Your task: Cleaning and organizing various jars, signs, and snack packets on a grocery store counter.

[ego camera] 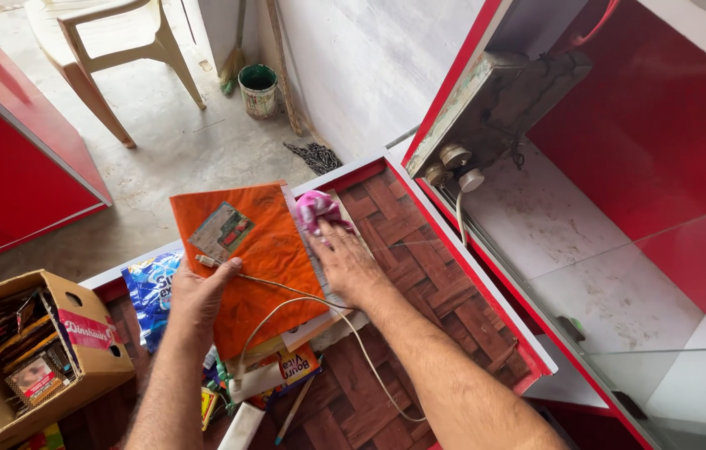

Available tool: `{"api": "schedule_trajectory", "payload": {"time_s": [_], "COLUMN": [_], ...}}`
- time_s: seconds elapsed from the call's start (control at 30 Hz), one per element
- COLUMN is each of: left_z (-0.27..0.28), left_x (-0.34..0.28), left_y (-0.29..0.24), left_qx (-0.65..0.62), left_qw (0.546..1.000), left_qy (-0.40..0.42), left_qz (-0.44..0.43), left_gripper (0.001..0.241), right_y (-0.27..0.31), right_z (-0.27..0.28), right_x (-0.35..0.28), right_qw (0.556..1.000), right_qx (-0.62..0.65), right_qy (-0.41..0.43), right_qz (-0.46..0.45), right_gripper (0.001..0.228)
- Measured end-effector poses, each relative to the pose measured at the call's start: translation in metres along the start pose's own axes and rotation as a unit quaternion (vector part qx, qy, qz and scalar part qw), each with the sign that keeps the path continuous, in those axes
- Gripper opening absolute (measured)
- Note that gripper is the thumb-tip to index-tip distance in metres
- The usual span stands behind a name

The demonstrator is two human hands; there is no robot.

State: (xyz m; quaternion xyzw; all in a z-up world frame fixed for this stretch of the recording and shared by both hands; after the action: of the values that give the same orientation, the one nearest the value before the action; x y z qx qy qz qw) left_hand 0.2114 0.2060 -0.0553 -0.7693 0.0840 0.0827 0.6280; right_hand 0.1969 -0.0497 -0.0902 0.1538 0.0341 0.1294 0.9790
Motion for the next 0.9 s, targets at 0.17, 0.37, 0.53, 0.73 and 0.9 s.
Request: {"api": "schedule_trajectory", "payload": {"time_s": [0.17,0.37,0.53,0.73,0.9], "left_z": [-0.023,-0.015,-0.006,-0.018,-0.015], "left_x": [-0.003,-0.018,-0.017,-0.019,-0.013], "left_y": [-0.013,-0.053,-0.055,-0.061,-0.044], "left_qx": [0.066,-0.004,-0.049,-0.101,-0.047], "left_qw": [0.998,0.999,0.996,0.992,0.994], "left_qy": [-0.009,0.01,-0.024,0.001,-0.007], "left_qz": [-0.012,0.033,0.077,0.074,0.097], "left_gripper": [0.055,0.053,0.05,0.054,0.054], "right_y": [-0.014,-0.032,-0.013,-0.014,-0.037], "right_z": [-0.011,-0.001,0.046,0.03,0.013], "right_x": [0.02,0.018,0.012,0.006,0.014], "right_qw": [0.99,0.991,0.974,0.984,0.992], "right_qx": [0.1,0.102,0.137,0.137,0.065], "right_qy": [-0.081,-0.091,-0.043,-0.065,-0.093], "right_qz": [-0.059,0.003,-0.177,-0.098,-0.063], "right_gripper": [0.05,0.043,0.043,0.036,0.048]}}
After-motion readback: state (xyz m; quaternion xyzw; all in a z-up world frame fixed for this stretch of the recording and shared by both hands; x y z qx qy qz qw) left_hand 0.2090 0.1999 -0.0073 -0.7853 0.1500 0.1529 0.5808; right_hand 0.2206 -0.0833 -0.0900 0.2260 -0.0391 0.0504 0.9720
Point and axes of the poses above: each hand's wrist, its own x-axis towards the middle knuckle, its own z-axis out of the back of the hand, y = z × x, the point moved 2 cm from there along x, towards the middle knuckle, and after that the axes turned 2 degrees about x, right-handed, at the moved point
